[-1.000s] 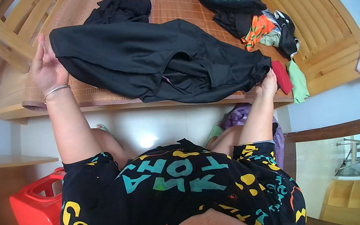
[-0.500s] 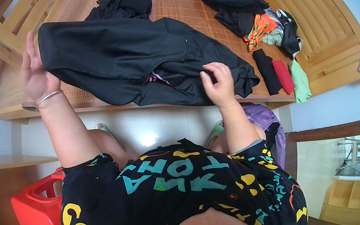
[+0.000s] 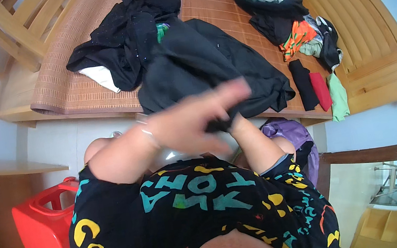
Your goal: Folding various items of clothing such as shirts and a bra on a bed.
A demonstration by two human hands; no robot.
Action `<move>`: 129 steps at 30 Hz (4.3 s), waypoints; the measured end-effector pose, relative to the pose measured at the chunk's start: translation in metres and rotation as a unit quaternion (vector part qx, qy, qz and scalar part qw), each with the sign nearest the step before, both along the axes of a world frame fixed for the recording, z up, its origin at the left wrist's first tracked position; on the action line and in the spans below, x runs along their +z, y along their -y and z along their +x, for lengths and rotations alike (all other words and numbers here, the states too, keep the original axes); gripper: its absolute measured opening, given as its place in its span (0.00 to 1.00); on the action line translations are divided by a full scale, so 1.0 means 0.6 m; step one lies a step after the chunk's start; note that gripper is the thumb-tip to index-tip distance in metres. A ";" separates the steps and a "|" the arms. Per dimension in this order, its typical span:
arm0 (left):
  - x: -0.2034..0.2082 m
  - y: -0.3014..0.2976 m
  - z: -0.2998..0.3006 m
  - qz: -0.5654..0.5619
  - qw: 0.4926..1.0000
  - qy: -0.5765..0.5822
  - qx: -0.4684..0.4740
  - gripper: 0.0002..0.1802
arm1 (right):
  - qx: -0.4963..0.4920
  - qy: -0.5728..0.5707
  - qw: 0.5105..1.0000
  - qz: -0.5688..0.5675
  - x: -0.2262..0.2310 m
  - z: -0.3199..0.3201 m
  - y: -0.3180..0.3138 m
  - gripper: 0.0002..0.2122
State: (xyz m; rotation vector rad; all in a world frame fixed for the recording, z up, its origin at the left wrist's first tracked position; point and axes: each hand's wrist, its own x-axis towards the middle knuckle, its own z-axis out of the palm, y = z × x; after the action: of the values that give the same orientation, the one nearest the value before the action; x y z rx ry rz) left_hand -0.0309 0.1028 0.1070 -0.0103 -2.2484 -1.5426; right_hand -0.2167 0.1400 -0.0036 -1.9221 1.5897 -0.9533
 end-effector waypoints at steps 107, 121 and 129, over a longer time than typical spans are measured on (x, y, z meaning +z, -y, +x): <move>-0.096 -0.028 -0.035 0.087 0.983 0.157 0.031 0.37 | 0.191 -0.294 0.936 -0.010 -0.089 -0.084 0.096 0.13; -0.140 0.191 0.019 0.481 0.819 -0.062 0.305 0.12 | 0.091 0.408 0.903 0.098 0.164 -0.088 0.086 0.15; -0.154 0.212 0.026 0.211 0.792 -0.045 0.570 0.12 | 0.232 0.657 0.714 -0.068 0.355 -0.185 0.024 0.23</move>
State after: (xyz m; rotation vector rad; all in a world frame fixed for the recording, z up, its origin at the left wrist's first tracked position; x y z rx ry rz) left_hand -0.0156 -0.0243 0.0145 1.1424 -1.2375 -1.1802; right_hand -0.3276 0.1254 0.2097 -0.9864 0.1725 -1.6201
